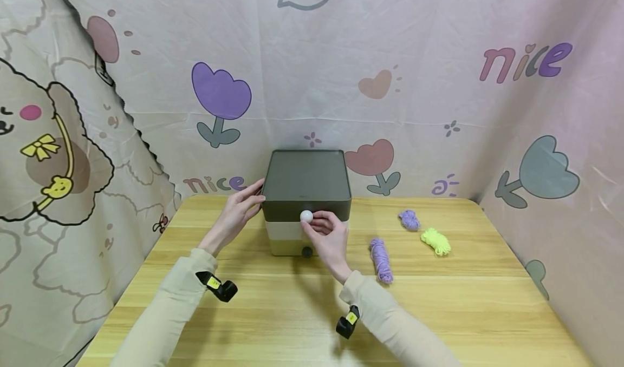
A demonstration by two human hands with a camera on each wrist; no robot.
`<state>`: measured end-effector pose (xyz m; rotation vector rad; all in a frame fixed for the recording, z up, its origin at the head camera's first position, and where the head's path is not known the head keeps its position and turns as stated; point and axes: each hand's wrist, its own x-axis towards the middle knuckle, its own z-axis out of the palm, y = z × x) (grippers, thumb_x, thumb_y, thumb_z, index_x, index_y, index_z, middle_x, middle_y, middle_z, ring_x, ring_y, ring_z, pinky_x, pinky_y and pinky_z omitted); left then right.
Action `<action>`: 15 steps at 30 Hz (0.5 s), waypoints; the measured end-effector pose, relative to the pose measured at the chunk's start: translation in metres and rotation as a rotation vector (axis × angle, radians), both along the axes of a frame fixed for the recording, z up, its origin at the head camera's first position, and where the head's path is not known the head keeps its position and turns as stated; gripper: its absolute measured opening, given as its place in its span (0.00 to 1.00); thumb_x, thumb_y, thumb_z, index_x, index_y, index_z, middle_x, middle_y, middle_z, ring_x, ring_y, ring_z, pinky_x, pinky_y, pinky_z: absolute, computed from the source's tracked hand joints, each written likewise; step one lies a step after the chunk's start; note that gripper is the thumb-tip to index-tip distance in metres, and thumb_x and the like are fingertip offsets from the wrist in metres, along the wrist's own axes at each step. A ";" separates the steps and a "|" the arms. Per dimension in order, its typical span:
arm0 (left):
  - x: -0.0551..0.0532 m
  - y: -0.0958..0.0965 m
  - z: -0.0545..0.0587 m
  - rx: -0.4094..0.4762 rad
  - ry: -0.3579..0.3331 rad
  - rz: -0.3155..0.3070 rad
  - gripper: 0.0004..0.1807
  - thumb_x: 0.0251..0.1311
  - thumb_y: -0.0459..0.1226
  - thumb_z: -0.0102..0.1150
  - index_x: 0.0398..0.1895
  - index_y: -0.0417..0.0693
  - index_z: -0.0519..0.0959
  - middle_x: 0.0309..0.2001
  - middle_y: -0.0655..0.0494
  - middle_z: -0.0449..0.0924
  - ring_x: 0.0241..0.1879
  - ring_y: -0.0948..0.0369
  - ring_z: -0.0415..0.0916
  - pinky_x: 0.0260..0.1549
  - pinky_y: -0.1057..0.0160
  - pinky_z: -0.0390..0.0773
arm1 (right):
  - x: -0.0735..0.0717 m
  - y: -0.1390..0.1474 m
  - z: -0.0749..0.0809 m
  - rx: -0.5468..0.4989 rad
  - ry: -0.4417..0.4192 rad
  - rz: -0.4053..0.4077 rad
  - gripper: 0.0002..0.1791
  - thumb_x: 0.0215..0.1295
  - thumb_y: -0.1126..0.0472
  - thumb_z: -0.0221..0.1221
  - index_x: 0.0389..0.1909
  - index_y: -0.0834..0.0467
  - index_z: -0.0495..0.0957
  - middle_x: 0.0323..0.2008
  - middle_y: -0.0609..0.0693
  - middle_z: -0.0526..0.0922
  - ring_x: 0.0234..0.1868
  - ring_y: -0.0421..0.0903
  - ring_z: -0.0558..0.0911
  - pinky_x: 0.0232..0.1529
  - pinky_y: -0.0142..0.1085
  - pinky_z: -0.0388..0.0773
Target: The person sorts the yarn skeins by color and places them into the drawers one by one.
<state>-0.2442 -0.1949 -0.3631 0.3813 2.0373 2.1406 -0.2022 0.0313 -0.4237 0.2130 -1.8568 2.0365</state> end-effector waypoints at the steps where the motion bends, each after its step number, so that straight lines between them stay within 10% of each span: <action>1: 0.000 0.000 0.000 -0.002 0.000 0.000 0.33 0.76 0.33 0.45 0.81 0.45 0.50 0.83 0.51 0.41 0.81 0.54 0.41 0.80 0.48 0.48 | 0.000 0.000 0.000 -0.002 -0.001 0.001 0.16 0.54 0.73 0.71 0.43 0.72 0.80 0.38 0.71 0.87 0.32 0.34 0.85 0.34 0.23 0.83; 15: -0.001 0.000 -0.001 0.000 0.008 -0.003 0.33 0.76 0.33 0.45 0.81 0.45 0.50 0.83 0.50 0.41 0.81 0.53 0.41 0.80 0.47 0.48 | 0.008 0.000 -0.010 -0.026 0.027 0.019 0.17 0.54 0.72 0.71 0.44 0.72 0.78 0.39 0.72 0.86 0.33 0.33 0.85 0.37 0.23 0.83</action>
